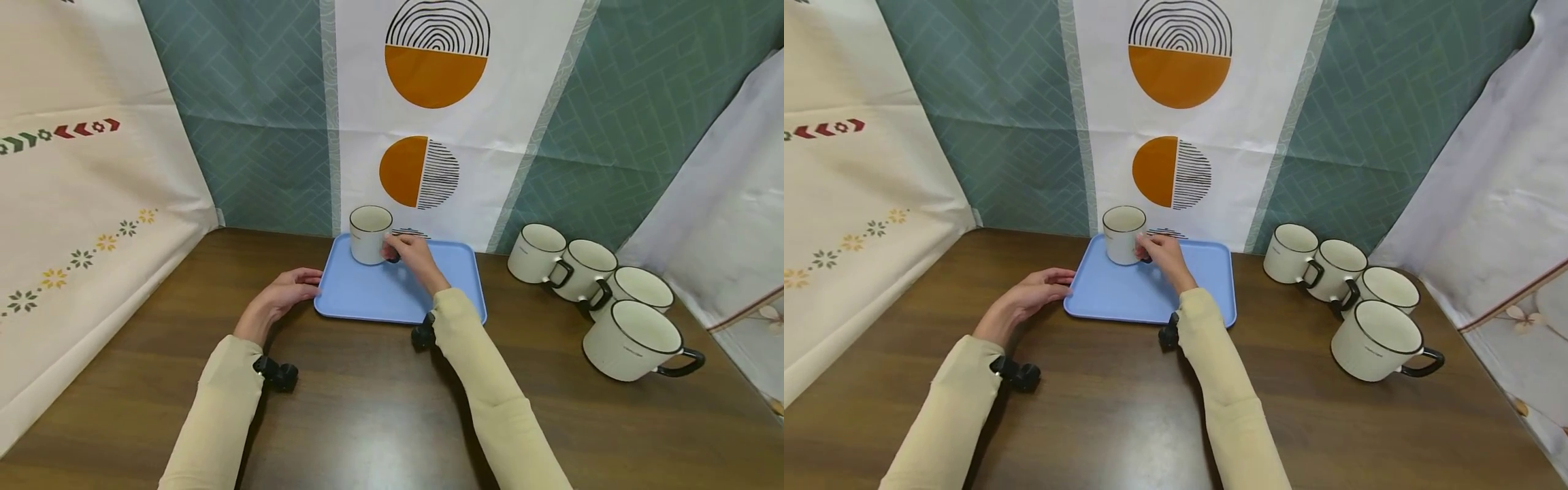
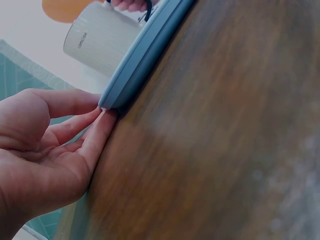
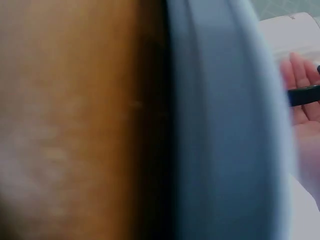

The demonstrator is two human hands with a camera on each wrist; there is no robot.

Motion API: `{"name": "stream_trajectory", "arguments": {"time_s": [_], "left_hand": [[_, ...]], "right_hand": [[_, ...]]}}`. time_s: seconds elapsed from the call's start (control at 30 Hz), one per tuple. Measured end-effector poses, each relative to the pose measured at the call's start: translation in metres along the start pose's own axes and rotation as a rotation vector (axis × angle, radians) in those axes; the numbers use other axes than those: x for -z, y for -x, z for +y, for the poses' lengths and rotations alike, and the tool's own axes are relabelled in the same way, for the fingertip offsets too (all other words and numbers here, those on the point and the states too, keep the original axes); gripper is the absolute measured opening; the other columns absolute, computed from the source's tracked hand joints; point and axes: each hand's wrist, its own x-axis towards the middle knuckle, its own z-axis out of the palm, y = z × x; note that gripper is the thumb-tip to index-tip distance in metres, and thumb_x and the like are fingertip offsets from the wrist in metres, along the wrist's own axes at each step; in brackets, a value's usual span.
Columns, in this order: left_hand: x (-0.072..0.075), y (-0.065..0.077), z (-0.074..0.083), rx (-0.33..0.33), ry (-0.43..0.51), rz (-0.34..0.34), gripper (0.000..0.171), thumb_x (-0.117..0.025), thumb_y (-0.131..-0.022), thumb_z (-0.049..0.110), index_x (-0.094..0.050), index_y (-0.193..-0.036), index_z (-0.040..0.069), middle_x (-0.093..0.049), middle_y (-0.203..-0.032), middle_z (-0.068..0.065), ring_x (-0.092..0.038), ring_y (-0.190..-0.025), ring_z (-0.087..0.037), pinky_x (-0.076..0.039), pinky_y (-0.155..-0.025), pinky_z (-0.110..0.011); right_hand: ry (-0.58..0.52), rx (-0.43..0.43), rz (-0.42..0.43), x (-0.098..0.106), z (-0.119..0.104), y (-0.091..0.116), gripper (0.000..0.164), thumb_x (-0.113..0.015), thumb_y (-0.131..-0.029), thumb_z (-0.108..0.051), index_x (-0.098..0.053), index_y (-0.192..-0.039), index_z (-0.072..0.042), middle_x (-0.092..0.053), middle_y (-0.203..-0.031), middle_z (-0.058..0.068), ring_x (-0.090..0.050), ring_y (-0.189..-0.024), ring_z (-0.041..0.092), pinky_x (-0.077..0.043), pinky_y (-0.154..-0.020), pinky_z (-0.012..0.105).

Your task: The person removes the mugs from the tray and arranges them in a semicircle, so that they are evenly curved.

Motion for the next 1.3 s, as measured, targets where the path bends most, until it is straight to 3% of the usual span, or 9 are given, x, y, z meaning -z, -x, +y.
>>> {"name": "stream_trajectory", "arguments": {"time_s": [0.1, 0.3, 0.5, 0.6, 0.83, 1.1, 1.3], "left_hand": [[0.000, -0.001, 0.001, 0.000, 0.004, 0.004, 0.049, -0.052, -0.087, -0.003, -0.033, -0.132, -0.008, -0.037, -0.129, -0.026, -0.040, -0.114, -0.032, -0.031, -0.100, -0.041], [0.000, 0.000, 0.001, 0.003, 0.020, -0.007, 0.050, -0.052, -0.087, -0.003, -0.032, -0.132, -0.009, -0.037, -0.128, -0.026, -0.042, -0.111, -0.030, -0.032, -0.099, -0.040], [-0.001, -0.001, 0.001, 0.002, 0.012, -0.010, 0.051, -0.052, -0.087, -0.003, -0.031, -0.132, -0.009, -0.036, -0.129, -0.026, -0.041, -0.112, -0.031, -0.032, -0.100, -0.040], [-0.001, -0.002, 0.001, -0.001, 0.006, -0.008, 0.051, -0.052, -0.087, -0.002, -0.030, -0.133, -0.009, -0.036, -0.129, -0.026, -0.040, -0.113, -0.031, -0.031, -0.100, -0.040], [-0.001, -0.002, 0.002, -0.001, 0.010, -0.009, 0.052, -0.052, -0.087, -0.003, -0.030, -0.133, -0.010, -0.035, -0.129, -0.026, -0.039, -0.114, -0.032, -0.031, -0.100, -0.040], [-0.002, -0.003, 0.006, -0.010, 0.005, 0.008, 0.051, -0.052, -0.086, -0.004, -0.031, -0.132, -0.009, -0.036, -0.128, -0.025, -0.040, -0.112, -0.031, -0.033, -0.099, -0.039], [-0.003, -0.001, 0.001, 0.003, -0.002, 0.008, 0.050, -0.053, -0.087, -0.003, -0.032, -0.131, -0.009, -0.037, -0.127, -0.025, -0.042, -0.111, -0.031, -0.034, -0.098, -0.040]], "right_hand": [[0.117, 0.042, -0.051, 0.000, -0.003, -0.001, 0.031, -0.060, -0.088, -0.022, -0.066, -0.086, 0.008, -0.065, -0.076, 0.014, -0.062, -0.075, 0.025, -0.050, -0.074, 0.032], [0.062, -0.006, -0.115, -0.001, -0.006, -0.006, 0.031, -0.055, -0.091, -0.018, -0.063, -0.091, 0.012, -0.065, -0.079, 0.017, -0.064, -0.072, 0.023, -0.050, -0.074, 0.032], [0.082, -0.023, -0.054, -0.006, -0.004, -0.004, 0.037, -0.050, -0.093, -0.026, -0.059, -0.081, 0.008, -0.052, -0.062, 0.004, -0.046, -0.056, 0.013, -0.043, -0.062, 0.033], [0.057, -0.026, -0.020, -0.008, -0.003, -0.004, 0.039, -0.049, -0.094, -0.026, -0.055, -0.078, 0.009, -0.043, -0.059, 0.004, -0.039, -0.055, 0.013, -0.037, -0.060, 0.033], [0.005, -0.065, 0.019, -0.008, -0.007, -0.004, 0.032, -0.048, -0.090, -0.017, -0.050, -0.074, 0.011, -0.043, -0.061, 0.005, -0.035, -0.050, 0.012, -0.037, -0.054, 0.028], [0.030, -0.116, -0.051, 0.004, -0.023, 0.006, 0.031, -0.045, -0.093, -0.018, -0.041, -0.068, 0.001, -0.031, -0.055, 0.002, -0.030, -0.049, 0.013, -0.038, -0.054, 0.028], [0.029, -0.160, -0.111, 0.019, -0.026, 0.025, 0.030, -0.043, -0.094, -0.017, -0.040, -0.068, -0.001, -0.029, -0.055, 0.002, -0.029, -0.048, 0.013, -0.037, -0.054, 0.027]]}}
